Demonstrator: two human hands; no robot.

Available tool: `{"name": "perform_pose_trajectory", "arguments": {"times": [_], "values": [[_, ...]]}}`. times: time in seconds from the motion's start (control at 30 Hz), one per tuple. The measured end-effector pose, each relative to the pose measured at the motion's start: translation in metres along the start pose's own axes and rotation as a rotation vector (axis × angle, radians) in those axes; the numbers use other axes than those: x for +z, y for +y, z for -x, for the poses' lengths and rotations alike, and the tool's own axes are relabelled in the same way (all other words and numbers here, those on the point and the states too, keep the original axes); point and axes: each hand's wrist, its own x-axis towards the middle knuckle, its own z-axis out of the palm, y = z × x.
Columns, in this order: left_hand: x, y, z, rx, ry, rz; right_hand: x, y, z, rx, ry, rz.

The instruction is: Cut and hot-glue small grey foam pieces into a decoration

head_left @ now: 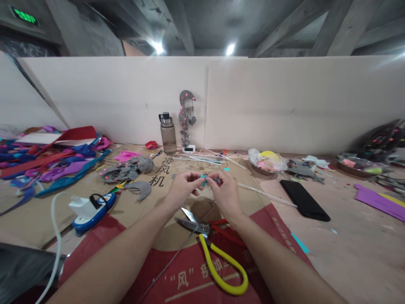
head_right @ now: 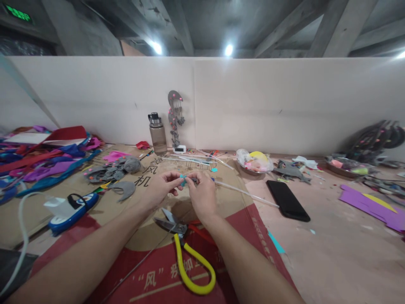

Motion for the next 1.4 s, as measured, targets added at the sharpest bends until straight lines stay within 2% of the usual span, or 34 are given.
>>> {"name": "perform_pose_trajectory", "arguments": {"times": [0.33, 0.63, 0.93, 1.4], "values": [[-0.0012, -0.0031, -0.002, 0.021, 0.031, -0.042, 0.0013, -0.0007, 0.0022, -0.036, -0.005, -0.013], [-0.0012, 0.0037, -0.0004, 0.021, 0.069, -0.08, -0.0031, -0.0032, 0.0024, -0.073, -0.052, -0.054], [-0.0028, 0.0001, -0.0009, 0.024, 0.05, -0.097, -0.0041, -0.001, -0.0003, -0.014, -0.054, -0.067], [-0.003, -0.0018, -0.0007, 0.013, 0.018, -0.099, -0.0076, -0.0055, -0.0018, -0.053, -0.059, -0.032]]}}
